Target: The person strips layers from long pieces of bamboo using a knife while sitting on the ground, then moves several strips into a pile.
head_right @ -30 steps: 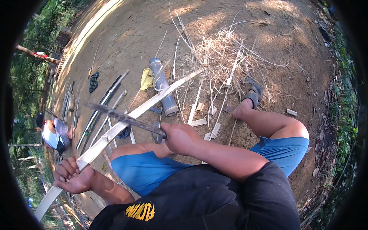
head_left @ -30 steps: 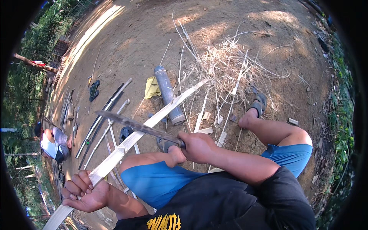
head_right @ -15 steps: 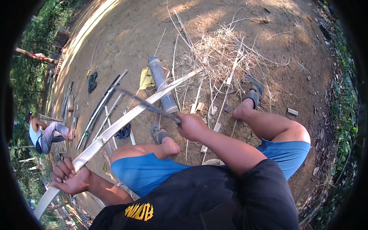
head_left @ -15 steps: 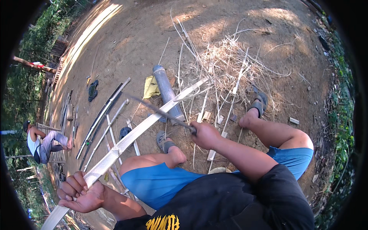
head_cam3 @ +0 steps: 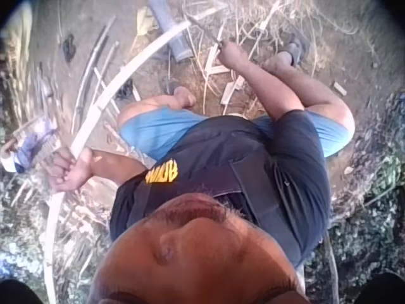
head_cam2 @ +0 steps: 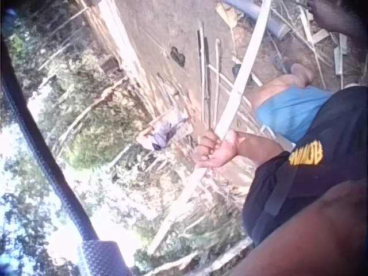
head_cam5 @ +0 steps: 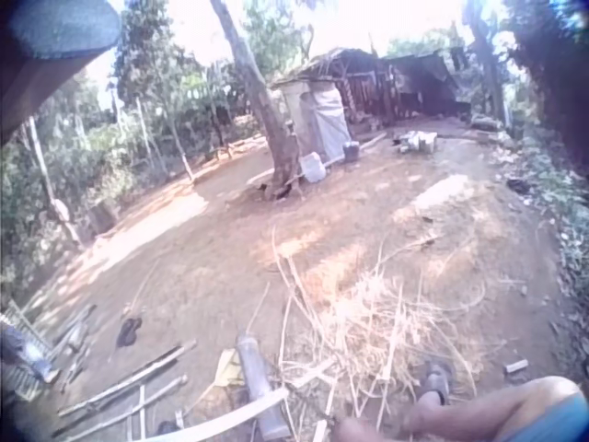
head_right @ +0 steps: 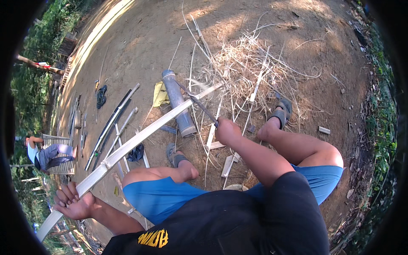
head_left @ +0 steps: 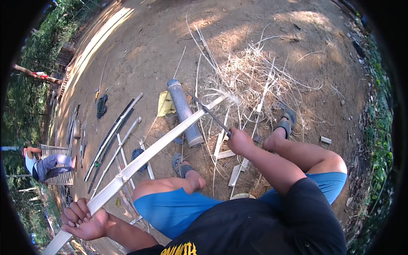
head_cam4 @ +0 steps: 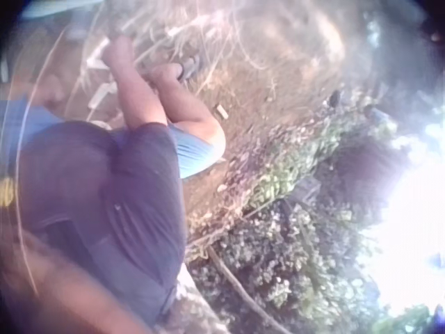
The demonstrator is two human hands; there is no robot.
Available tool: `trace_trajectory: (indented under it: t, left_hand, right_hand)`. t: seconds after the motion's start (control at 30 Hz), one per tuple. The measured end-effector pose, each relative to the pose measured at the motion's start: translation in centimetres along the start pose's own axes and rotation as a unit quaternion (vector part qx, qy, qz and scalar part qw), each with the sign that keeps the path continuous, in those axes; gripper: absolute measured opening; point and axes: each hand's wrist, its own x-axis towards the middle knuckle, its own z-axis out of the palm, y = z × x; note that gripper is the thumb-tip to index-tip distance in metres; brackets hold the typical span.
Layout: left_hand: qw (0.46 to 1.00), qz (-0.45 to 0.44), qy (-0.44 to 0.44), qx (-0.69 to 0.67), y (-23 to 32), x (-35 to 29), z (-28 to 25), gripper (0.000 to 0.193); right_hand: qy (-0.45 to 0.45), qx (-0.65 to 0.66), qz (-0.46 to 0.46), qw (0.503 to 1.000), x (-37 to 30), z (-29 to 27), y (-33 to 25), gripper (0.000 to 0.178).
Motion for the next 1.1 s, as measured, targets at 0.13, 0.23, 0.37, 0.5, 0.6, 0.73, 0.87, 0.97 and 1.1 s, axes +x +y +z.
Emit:
trace_trajectory:
  t: [0.13, 0.23, 0.37, 0.5, 0.6, 0.73, 0.87, 0.97, 1.1]
  left_hand:
    - [1.000, -0.002, -0.025, -0.017, -0.3, 0.4, -0.6, 0.035]
    - [0.999, -0.018, -0.026, -0.011, -0.4, 1.4, -0.4, 0.035]
    - [0.999, -0.005, -0.032, -0.009, -0.8, 2.1, 0.3, 0.036]
    - [0.999, -0.023, -0.024, 0.001, -1.1, 2.4, -0.8, 0.036]
    - [1.000, -0.010, 0.008, 0.020, -1.8, 3.1, -0.1, 0.035]
    - [1.000, -0.014, -0.022, -0.009, -1.7, 3.4, -0.5, 0.035]
    - [1.000, -0.017, -0.020, 0.009, -1.7, 3.3, -0.9, 0.035]
    - [0.999, -0.032, -0.003, 0.017, -2.1, 4.3, -0.8, 0.036]
    - [0.996, -0.058, -0.061, -0.016, -2.0, 4.3, -1.4, 0.035]
  right_hand:
    - [-0.038, -0.024, -0.233, 0.971, -3.9, -0.6, -6.4, 0.019]
    - [-0.031, -0.050, -0.217, 0.974, -1.2, 0.7, -3.8, 0.020]
    - [0.011, 0.012, -0.004, 1.000, 1.5, -0.7, -0.7, 0.020]
    - [-0.053, -0.023, -0.245, 0.968, -2.4, -1.2, -6.0, 0.020]
    - [0.006, -0.040, -0.158, 0.987, 1.9, 0.4, -0.9, 0.018]
    - [-0.006, -0.025, 0.011, 1.000, 3.3, -1.6, 0.8, 0.021]
    - [-0.066, -0.053, -0.289, 0.953, -0.3, -1.8, -5.2, 0.020]
    - [0.000, -0.049, -0.070, 0.996, 6.0, -0.9, 1.8, 0.020]
    - [0.038, -0.073, -0.004, 0.997, 9.5, -3.1, 6.3, 0.023]
